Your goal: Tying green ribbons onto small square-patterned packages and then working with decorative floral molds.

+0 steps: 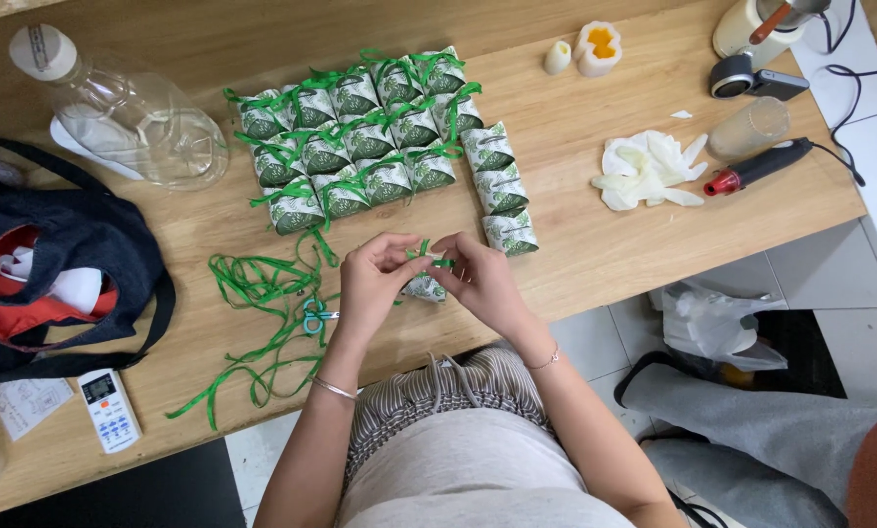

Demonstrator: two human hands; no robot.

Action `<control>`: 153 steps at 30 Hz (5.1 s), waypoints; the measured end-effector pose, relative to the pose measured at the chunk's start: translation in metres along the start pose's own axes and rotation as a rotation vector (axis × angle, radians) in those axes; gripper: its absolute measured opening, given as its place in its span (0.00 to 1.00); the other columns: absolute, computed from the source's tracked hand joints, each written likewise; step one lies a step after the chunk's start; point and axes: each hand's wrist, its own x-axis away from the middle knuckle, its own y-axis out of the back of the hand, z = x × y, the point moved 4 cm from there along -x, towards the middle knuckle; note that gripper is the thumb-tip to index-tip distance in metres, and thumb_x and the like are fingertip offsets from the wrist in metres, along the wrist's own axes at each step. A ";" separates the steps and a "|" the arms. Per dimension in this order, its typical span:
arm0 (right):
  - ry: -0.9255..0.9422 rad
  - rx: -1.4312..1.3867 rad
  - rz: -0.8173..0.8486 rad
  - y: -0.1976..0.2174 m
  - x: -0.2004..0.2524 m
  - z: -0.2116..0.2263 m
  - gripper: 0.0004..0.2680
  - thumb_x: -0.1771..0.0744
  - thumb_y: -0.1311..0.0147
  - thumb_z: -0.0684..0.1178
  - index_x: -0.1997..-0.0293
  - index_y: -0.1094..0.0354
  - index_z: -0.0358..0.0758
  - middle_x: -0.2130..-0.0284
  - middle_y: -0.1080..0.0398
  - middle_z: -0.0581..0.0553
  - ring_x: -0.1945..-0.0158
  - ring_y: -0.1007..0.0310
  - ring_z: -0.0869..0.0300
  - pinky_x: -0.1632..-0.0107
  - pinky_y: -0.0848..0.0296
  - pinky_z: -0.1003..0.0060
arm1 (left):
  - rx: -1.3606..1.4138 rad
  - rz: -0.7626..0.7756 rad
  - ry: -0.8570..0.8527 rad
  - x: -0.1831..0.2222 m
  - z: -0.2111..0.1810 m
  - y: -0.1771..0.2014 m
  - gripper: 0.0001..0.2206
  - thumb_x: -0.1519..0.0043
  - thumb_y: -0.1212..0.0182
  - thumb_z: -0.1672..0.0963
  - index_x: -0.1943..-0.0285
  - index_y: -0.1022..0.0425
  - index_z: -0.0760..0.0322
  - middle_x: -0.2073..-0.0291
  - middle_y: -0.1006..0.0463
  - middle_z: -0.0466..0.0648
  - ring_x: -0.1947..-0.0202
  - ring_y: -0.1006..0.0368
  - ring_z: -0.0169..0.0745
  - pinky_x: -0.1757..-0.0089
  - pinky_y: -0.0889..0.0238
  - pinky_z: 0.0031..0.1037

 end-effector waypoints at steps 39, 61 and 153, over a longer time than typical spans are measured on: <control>-0.312 -0.298 -0.061 -0.010 0.024 -0.084 0.05 0.32 0.44 0.44 0.62 0.28 0.33 0.72 0.23 0.47 0.69 0.23 0.67 0.68 0.30 0.72 | 0.277 -0.103 0.105 0.011 0.040 0.028 0.18 0.42 0.28 0.59 0.48 0.31 0.66 0.68 0.17 0.49 0.67 0.21 0.28 0.65 0.31 0.17; -0.155 0.964 -0.483 0.046 0.055 -0.117 0.06 0.35 0.41 0.48 0.69 0.33 0.39 0.73 0.27 0.46 0.73 0.30 0.53 0.54 0.44 0.56 | -0.251 -0.491 -0.076 0.015 0.096 0.119 0.12 0.39 0.28 0.59 0.53 0.28 0.69 0.74 0.21 0.46 0.73 0.29 0.29 0.67 0.35 0.24; 0.100 0.242 -0.146 -0.053 0.006 -0.133 0.04 0.35 0.38 0.41 0.59 0.24 0.34 0.64 0.26 0.38 0.57 0.28 0.47 0.54 0.30 0.57 | -0.422 0.033 -0.213 -0.006 0.074 -0.020 0.08 0.38 0.35 0.57 0.57 0.18 0.69 0.64 0.17 0.52 0.65 0.21 0.42 0.62 0.31 0.30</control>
